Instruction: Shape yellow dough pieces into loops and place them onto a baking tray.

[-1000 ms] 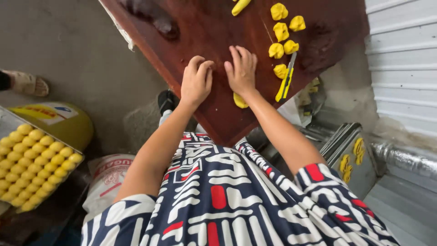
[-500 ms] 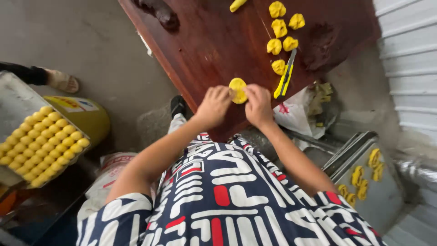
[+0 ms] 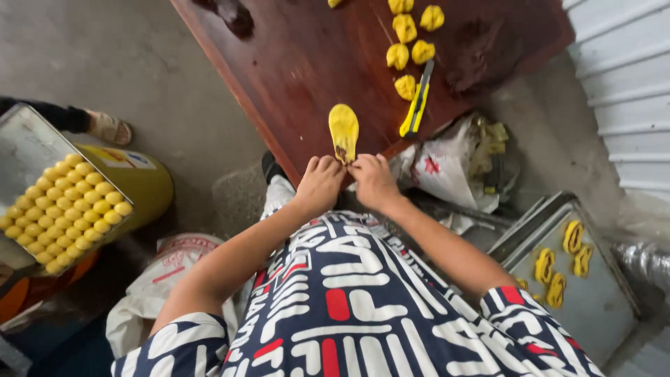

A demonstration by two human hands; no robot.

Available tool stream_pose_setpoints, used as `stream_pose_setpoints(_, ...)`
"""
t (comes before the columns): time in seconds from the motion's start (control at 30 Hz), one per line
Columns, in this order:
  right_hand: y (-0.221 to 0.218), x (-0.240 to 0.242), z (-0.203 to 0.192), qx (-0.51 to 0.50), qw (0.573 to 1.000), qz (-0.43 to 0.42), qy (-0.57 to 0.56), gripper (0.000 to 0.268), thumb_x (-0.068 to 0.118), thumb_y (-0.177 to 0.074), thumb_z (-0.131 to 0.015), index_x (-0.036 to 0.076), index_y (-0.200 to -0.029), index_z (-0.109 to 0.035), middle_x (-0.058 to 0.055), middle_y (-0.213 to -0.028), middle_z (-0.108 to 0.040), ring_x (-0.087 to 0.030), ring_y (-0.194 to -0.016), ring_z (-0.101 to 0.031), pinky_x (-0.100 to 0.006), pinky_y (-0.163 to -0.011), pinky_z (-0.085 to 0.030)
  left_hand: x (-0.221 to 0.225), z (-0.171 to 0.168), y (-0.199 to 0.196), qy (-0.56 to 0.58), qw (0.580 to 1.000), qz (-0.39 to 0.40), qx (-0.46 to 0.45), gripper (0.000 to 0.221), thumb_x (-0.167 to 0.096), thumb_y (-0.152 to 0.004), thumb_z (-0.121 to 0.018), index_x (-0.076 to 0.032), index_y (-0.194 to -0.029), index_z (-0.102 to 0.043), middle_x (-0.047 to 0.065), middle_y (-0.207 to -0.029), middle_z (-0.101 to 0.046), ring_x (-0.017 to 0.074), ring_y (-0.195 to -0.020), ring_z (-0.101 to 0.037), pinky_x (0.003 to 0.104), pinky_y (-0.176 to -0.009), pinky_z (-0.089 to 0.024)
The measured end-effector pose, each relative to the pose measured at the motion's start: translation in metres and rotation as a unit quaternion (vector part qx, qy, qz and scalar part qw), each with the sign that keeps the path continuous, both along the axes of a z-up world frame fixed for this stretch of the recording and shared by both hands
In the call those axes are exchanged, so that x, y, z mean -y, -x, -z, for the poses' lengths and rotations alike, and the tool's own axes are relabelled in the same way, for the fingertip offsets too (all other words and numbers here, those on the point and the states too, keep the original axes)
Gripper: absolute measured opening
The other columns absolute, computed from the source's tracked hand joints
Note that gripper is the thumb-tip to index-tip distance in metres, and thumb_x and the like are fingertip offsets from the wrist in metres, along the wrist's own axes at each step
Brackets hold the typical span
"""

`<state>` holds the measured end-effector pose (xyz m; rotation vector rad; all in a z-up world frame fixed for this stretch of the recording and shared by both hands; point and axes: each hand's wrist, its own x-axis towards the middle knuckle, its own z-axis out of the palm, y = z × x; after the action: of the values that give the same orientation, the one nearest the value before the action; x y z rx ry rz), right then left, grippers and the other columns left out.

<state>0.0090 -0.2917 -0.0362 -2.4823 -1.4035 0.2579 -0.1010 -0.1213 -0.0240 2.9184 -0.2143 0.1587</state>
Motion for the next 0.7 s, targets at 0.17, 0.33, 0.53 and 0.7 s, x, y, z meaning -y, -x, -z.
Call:
stream_pose_setpoints(0.17, -0.065, -0.056, -0.023, 0.033, 0.984, 0.031, -0.172, 0.039, 0.005, -0.088, -0.059, -0.001, -0.127, -0.063, -0.017, -0.126, -0.063, -0.036, -0.123, -0.058, -0.048, -0.107, -0.045, -0.04, -0.006, -0.074, 0.076, 0.976, -0.151, 0.137, 0.044, -0.022, -0.082, -0.062, -0.001, -0.12, -0.066, 0.016, -0.121, -0.058, 0.0338, -0.117, -0.051, 0.045, -0.098, -0.042)
stream_pose_setpoints(0.33, -0.073, -0.067, -0.013, 0.169, 0.974, -0.023, -0.149, 0.035, 0.021, -0.087, -0.073, 0.007, -0.119, -0.067, -0.012, -0.121, -0.064, -0.033, -0.119, -0.057, -0.049, -0.099, -0.04, -0.061, 0.043, -0.09, 0.077, 0.988, -0.081, 0.109, 0.034, -0.022, -0.086, -0.064, -0.008, -0.117, -0.064, 0.009, -0.118, -0.061, 0.0309, -0.113, -0.056, 0.045, -0.093, -0.044)
stream_pose_setpoints(0.53, -0.079, -0.06, -0.012, 0.009, 0.992, 0.05, -0.119, 0.027, 0.025, -0.085, -0.083, 0.012, -0.102, -0.067, -0.003, -0.106, -0.062, -0.026, -0.107, -0.06, -0.045, -0.095, -0.043, -0.058, 0.032, -0.096, 0.226, 0.966, -0.097, 0.081, 0.016, -0.019, -0.085, -0.073, -0.012, -0.098, -0.068, 0.008, -0.103, -0.06, 0.0311, -0.103, -0.058, 0.043, -0.088, -0.047)
stream_pose_setpoints(0.7, -0.079, -0.052, -0.018, -0.017, 0.991, 0.044, -0.122, 0.031, 0.025, -0.08, -0.084, 0.014, -0.105, -0.068, -0.003, -0.105, -0.062, -0.026, -0.104, -0.059, -0.045, -0.091, -0.041, -0.063, 0.048, -0.094, 0.264, 0.956, -0.088, 0.091, 0.021, -0.019, -0.078, -0.08, -0.013, -0.092, -0.066, 0.009, -0.099, -0.06, 0.0325, -0.095, -0.059, 0.045, -0.082, -0.05)
